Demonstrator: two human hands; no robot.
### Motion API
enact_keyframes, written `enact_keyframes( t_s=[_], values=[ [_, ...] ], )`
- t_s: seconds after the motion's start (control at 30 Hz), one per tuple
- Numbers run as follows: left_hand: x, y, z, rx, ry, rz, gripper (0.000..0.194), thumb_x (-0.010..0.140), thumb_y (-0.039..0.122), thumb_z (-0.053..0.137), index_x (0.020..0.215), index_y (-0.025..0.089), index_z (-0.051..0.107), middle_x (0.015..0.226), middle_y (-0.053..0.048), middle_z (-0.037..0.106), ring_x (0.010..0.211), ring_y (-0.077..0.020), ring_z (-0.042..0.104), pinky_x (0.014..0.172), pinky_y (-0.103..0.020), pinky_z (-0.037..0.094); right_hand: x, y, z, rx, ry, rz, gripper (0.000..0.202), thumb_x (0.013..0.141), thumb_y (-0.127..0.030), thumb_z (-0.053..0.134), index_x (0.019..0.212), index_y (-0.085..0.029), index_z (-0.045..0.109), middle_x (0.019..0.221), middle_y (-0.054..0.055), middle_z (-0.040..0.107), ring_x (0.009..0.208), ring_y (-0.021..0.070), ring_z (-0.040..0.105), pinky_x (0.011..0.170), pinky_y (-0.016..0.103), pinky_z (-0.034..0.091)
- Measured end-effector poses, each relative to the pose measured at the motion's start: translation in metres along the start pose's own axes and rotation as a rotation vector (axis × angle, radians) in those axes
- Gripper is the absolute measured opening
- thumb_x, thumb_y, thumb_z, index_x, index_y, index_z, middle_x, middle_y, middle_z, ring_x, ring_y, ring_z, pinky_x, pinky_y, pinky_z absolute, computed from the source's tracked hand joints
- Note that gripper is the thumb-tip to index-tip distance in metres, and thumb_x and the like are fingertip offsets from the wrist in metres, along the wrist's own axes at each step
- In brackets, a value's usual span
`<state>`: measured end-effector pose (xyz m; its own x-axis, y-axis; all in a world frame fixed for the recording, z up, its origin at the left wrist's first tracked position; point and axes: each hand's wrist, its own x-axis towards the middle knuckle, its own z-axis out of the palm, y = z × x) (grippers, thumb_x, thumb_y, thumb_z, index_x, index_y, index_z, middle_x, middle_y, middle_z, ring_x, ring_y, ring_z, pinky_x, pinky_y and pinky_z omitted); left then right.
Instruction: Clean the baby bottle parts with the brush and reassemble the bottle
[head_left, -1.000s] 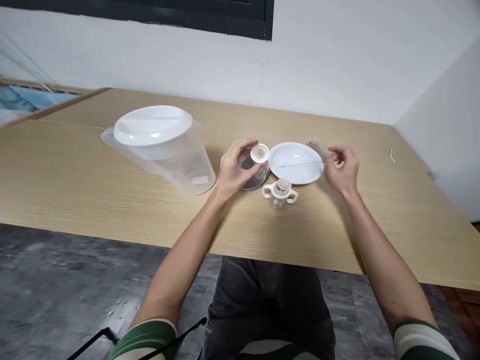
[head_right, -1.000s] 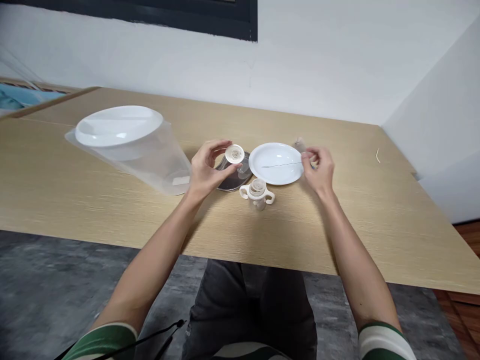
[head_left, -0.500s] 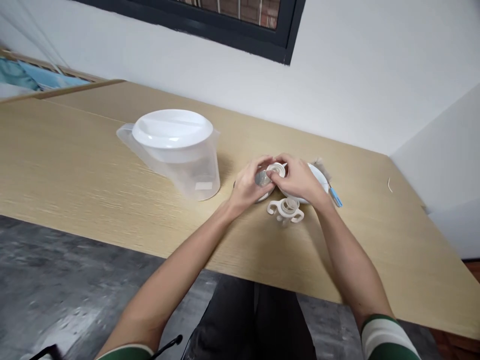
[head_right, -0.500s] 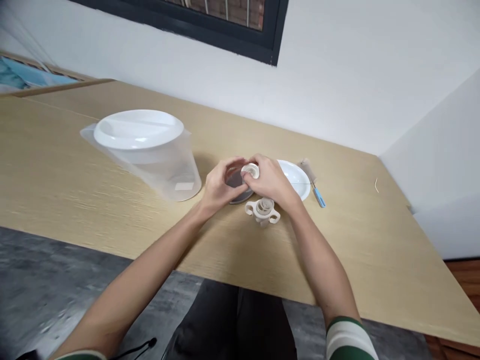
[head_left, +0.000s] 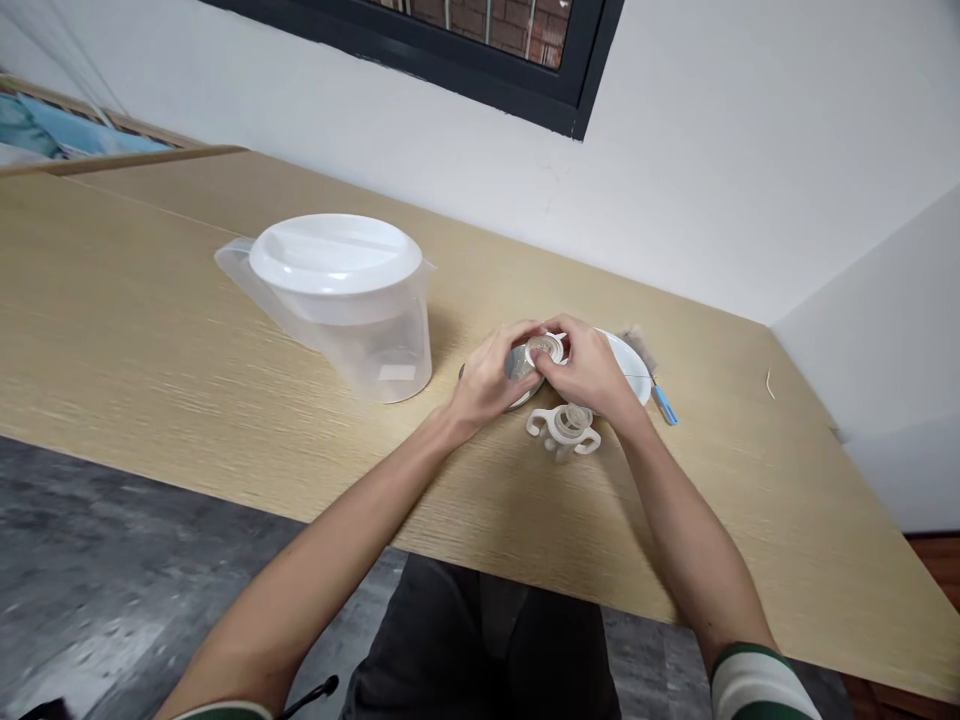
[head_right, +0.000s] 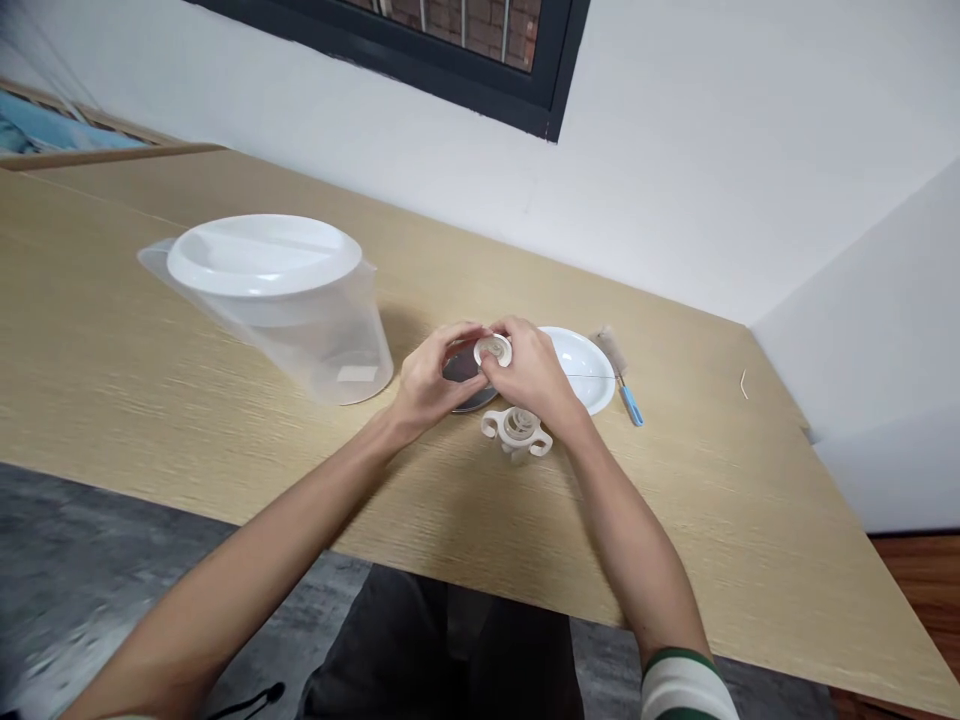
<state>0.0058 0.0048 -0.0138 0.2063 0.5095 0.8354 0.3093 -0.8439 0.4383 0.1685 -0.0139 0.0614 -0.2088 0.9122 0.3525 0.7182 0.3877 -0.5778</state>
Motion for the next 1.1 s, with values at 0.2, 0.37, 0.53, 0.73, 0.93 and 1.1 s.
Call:
enact_keyframes(
  t_s=[0.2,0.37,0.53,0.73,0.93,1.1],
  values=[
    [-0.003,0.0,0.005,0.001,0.036,-0.028,0.052,0.09,0.028,0.069,0.138,0.029,0.048,0.128,-0.008,0.068,0.12,-0.0234,0.068,0.103,-0.042,0.06,-0.001,0.003,0.008,-0.02,0.085,-0.013,0.02,0.082,-0.021,0.061,0.102,-0.027,0.063,0.114,0.008,0.063,0.11,0.027,0.062,0.096,0.046,0.053],
    [-0.002,-0.002,0.003,0.032,-0.01,0.018,0.052,0.089,0.028,0.072,0.136,0.027,0.049,0.127,-0.009,0.068,0.118,-0.0227,0.068,0.102,-0.04,0.061,-0.002,0.005,0.012,-0.033,0.092,-0.029,0.022,0.08,-0.017,0.061,0.101,-0.024,0.061,0.113,0.009,0.061,0.115,0.0285,0.059,0.104,0.047,0.048],
    [0.002,-0.001,0.001,0.027,0.011,0.049,0.051,0.091,0.03,0.07,0.137,0.024,0.049,0.128,-0.009,0.066,0.118,-0.0207,0.067,0.103,-0.037,0.059,0.001,0.008,0.003,0.084,0.05,0.005,0.017,0.084,-0.025,0.063,0.101,-0.023,0.065,0.114,0.008,0.066,0.108,0.0258,0.063,0.097,0.044,0.052],
    [0.004,0.0,0.001,0.038,0.103,0.052,0.059,0.084,0.039,0.081,0.133,0.021,0.052,0.124,-0.009,0.069,0.113,-0.0209,0.069,0.1,-0.036,0.059,0.003,0.003,-0.006,0.348,-0.011,0.106,0.017,0.085,-0.03,0.062,0.1,-0.024,0.069,0.111,0.005,0.072,0.088,0.0198,0.066,0.079,0.037,0.056],
    [0.009,0.003,-0.001,0.023,0.112,0.033,0.055,0.082,0.047,0.081,0.127,0.022,0.06,0.12,-0.008,0.073,0.108,-0.021,0.069,0.091,-0.035,0.059,0.001,-0.003,-0.008,0.613,-0.053,0.171,0.016,0.079,-0.028,0.066,0.093,-0.022,0.071,0.102,0.004,0.072,0.085,0.0182,0.066,0.071,0.032,0.055],
    [0.01,0.005,-0.003,0.059,0.126,0.112,0.048,0.085,0.044,0.079,0.125,0.023,0.063,0.117,-0.008,0.074,0.107,-0.0212,0.069,0.092,-0.038,0.058,0.0,-0.004,-0.009,0.704,-0.049,0.24,0.016,0.076,-0.028,0.071,0.09,-0.02,0.071,0.099,0.003,0.069,0.082,0.0159,0.065,0.071,0.031,0.056]
  ],
)
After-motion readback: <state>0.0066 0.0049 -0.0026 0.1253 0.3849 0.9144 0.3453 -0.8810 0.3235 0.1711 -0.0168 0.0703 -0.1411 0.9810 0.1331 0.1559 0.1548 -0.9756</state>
